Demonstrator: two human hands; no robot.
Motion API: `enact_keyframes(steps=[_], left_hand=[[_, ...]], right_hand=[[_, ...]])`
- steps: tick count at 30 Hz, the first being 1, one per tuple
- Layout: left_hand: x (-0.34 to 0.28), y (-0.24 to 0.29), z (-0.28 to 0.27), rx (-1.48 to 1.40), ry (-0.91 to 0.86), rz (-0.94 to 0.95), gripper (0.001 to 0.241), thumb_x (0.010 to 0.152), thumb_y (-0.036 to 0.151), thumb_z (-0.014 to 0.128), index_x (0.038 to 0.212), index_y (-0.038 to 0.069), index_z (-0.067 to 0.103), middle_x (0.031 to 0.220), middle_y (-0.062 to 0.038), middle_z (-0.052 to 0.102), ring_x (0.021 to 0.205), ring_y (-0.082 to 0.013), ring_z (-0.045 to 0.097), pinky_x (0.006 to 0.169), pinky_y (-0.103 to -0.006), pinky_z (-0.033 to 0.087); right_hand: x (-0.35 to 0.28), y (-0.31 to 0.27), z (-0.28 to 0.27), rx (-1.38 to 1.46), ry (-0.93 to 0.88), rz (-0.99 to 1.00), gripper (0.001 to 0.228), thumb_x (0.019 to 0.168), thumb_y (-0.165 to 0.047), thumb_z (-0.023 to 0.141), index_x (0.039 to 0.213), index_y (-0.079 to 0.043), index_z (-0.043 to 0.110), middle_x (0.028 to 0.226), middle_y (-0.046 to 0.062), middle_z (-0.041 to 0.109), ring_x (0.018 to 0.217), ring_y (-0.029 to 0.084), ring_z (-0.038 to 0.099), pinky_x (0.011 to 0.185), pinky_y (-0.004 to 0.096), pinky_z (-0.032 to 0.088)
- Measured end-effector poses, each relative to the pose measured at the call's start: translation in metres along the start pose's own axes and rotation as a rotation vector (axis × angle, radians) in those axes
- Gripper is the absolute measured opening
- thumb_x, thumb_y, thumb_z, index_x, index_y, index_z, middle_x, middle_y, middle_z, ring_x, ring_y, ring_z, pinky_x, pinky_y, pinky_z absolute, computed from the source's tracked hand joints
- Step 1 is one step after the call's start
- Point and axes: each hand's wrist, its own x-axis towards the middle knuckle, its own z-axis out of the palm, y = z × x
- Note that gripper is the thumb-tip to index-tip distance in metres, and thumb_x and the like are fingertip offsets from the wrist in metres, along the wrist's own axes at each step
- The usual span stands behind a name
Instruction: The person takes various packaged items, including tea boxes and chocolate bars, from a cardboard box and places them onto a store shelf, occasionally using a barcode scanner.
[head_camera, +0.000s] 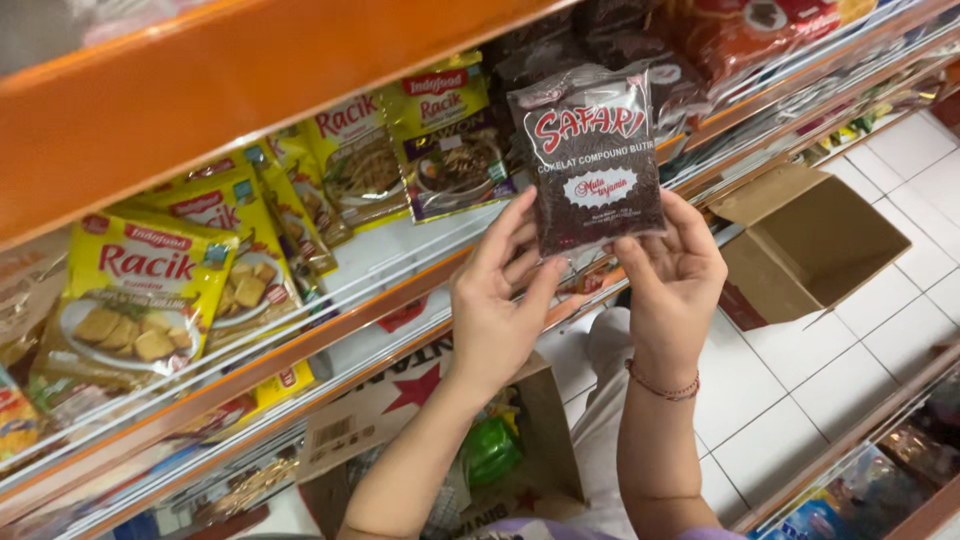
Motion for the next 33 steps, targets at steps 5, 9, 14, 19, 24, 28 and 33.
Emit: enact_keyframes(steps=[5, 9, 14, 19, 24, 28, 33], left_hand=[[0.045, -0.029, 0.028, 0.19, 0.088, 0.234, 0.045, 0.097, -0.01, 0.065, 0.14, -0.004, 0.054, 0.141, -0.015, 0.048, 0.127, -0.0233, 0.06, 0.108, -0.034, 0.059], [0.056, -0.052, 0.035, 0.201, 0.159, 0.212, 0.026, 0.097, -0.005, 0.067, 0.122, -0.003, 0.059, 0.139, -0.015, 0.053, 0.124, -0.0245, 0.065, 0.103, -0.0343, 0.062], [0.053, -0.067, 0.03, 0.659, 0.072, 0.447, 0.028, 0.097, -0.003, 0.069, 0.124, -0.002, 0.064, 0.153, -0.023, 0.049, 0.141, -0.0381, 0.058, 0.115, -0.0422, 0.055], [0.053, -0.072, 0.028, 0.727, -0.037, 0.443, 0.049, 0.1, -0.001, 0.067, 0.146, -0.006, 0.052, 0.157, -0.029, 0.04, 0.145, -0.0435, 0.052, 0.115, -0.0445, 0.054], [0.052, -0.067, 0.028, 1.052, -0.003, 0.528, 0.056, 0.096, 0.012, 0.07, 0.147, -0.005, 0.051, 0.156, -0.026, 0.043, 0.131, -0.0415, 0.051, 0.109, -0.0481, 0.048], [0.055, -0.069, 0.029, 1.041, 0.03, 0.495, 0.059, 0.098, 0.017, 0.069, 0.149, -0.007, 0.048, 0.159, -0.029, 0.04, 0.125, -0.0387, 0.05, 0.103, -0.0443, 0.046], [0.057, -0.065, 0.032, 1.015, 0.025, 0.445, 0.063, 0.097, 0.018, 0.069, 0.149, -0.008, 0.047, 0.16, -0.03, 0.036, 0.126, -0.0415, 0.048, 0.104, -0.0446, 0.046]], right_hand=[[0.05, 0.025, -0.016, -0.024, 0.064, -0.011, 0.046, 0.099, 0.012, 0.065, 0.143, 0.01, 0.051, 0.129, 0.013, 0.067, 0.118, 0.017, 0.067, 0.102, 0.03, 0.057], [0.071, 0.044, -0.023, -0.022, 0.097, 0.03, 0.045, 0.1, 0.009, 0.065, 0.143, 0.01, 0.052, 0.126, 0.014, 0.068, 0.111, 0.015, 0.068, 0.096, 0.029, 0.058], [0.086, 0.056, -0.021, -0.09, 0.149, -0.016, 0.042, 0.101, 0.008, 0.066, 0.141, 0.007, 0.053, 0.114, 0.011, 0.069, 0.101, 0.013, 0.068, 0.086, 0.025, 0.058], [0.095, 0.067, -0.014, -0.074, 0.214, -0.155, 0.034, 0.099, 0.011, 0.07, 0.124, 0.0, 0.05, 0.107, 0.008, 0.067, 0.099, 0.013, 0.068, 0.082, 0.025, 0.059], [0.095, 0.075, -0.007, -0.171, 0.246, -0.19, 0.029, 0.1, 0.013, 0.071, 0.123, 0.004, 0.056, 0.11, 0.008, 0.067, 0.103, 0.012, 0.066, 0.091, 0.024, 0.057], [0.095, 0.076, -0.002, -0.207, 0.273, -0.163, 0.024, 0.099, 0.013, 0.071, 0.117, 0.005, 0.059, 0.105, 0.008, 0.068, 0.096, 0.01, 0.067, 0.085, 0.022, 0.057], [0.097, 0.074, 0.002, -0.218, 0.258, -0.173, 0.025, 0.098, 0.012, 0.072, 0.118, 0.005, 0.059, 0.106, 0.007, 0.066, 0.096, 0.009, 0.066, 0.084, 0.021, 0.057]])
